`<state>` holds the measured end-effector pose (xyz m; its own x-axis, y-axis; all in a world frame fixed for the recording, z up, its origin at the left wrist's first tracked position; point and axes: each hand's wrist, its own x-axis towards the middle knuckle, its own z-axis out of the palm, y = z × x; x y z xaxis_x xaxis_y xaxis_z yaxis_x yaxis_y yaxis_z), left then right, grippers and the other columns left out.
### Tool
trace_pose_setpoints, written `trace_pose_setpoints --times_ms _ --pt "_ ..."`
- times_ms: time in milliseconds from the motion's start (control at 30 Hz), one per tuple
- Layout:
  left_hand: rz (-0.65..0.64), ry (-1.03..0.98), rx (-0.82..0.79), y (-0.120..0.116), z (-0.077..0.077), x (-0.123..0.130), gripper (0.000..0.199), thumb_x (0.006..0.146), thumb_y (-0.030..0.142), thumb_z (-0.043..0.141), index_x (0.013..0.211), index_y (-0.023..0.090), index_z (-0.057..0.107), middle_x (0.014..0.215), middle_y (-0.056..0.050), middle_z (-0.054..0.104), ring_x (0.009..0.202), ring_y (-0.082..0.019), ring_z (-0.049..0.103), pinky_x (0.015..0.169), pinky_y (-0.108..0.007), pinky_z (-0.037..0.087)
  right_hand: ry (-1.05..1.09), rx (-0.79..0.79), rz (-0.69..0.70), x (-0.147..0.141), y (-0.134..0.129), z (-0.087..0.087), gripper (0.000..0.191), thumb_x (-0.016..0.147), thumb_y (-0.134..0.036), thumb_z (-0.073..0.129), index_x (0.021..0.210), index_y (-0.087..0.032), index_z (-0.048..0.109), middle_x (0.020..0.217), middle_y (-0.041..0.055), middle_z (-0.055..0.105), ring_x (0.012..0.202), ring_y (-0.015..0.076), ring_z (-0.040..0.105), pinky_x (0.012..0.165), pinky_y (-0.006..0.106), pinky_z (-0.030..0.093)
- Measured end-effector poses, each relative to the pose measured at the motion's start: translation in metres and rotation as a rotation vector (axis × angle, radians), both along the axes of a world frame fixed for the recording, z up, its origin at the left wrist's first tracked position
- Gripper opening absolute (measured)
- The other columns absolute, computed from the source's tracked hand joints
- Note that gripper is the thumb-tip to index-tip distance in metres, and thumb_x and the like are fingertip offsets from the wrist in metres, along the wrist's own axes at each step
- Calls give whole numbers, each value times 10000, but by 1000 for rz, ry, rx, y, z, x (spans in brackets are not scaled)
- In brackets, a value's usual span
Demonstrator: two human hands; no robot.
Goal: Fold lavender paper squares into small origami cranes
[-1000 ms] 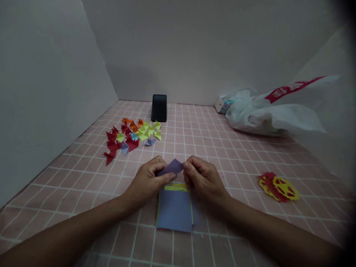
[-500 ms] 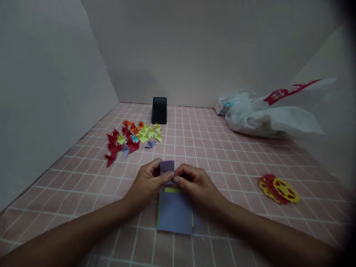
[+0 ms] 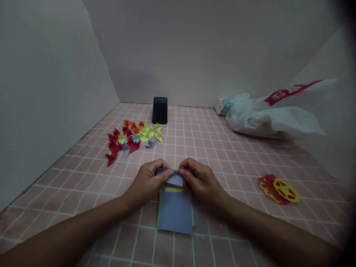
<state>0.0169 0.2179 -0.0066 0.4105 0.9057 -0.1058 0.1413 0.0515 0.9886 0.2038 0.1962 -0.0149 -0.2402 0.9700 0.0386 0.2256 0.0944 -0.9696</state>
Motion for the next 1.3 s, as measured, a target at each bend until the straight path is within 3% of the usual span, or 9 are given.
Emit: trace_pose_setpoints --times_ms 200,400,567,767,967,1167,1300 --pt "41 -74 4 -1 -3 -1 296 807 436 677 718 177 565 599 40 528 533 -95 468 519 -218 388 191 -202 16 -3 0 -2 244 856 -415 651 802 -195 559 619 -21 580 551 118 553 538 246 432" --pt "-66 -63 13 1 -5 -2 284 808 415 683 714 158 608 625 27 540 565 -98 483 538 -217 398 108 -92 -89 -1 -2 -5 268 936 -395 563 756 -197 565 620 -10 591 551 120 568 536 245 445" --pt "-31 -56 46 -2 0 -2 317 801 454 682 711 163 596 627 29 538 561 -107 489 535 -228 410 276 -183 -33 -2 0 1 215 867 -394 647 819 -204 558 611 -40 602 504 104 560 521 236 443" --pt "-54 -57 51 -10 14 -2 285 797 424 683 748 147 633 652 14 575 596 -114 508 578 -242 401 246 -145 43 -1 -9 22 203 811 -342 690 825 -194 551 600 -41 636 495 100 586 524 240 474" --pt "-65 -100 -2 -38 32 -3 239 769 373 699 734 153 610 630 21 574 577 -111 510 571 -248 404 330 -88 17 -5 -39 35 172 786 -268 700 880 -194 577 611 -53 645 507 97 606 524 230 474" --pt "-51 -212 -26 -84 40 -12 218 812 346 680 750 154 600 660 -1 636 605 -119 557 608 -254 429 401 -30 -2 -17 -80 40 95 797 -245 689 851 -186 638 592 -39 652 530 111 627 560 255 500" --pt "-13 -241 38 -117 47 -17 202 819 344 704 794 163 620 694 -5 672 633 -129 590 633 -260 456 490 -23 -18 -26 -107 40 98 803 -230 686 865 -195 619 577 -44 663 500 109 620 521 236 482"
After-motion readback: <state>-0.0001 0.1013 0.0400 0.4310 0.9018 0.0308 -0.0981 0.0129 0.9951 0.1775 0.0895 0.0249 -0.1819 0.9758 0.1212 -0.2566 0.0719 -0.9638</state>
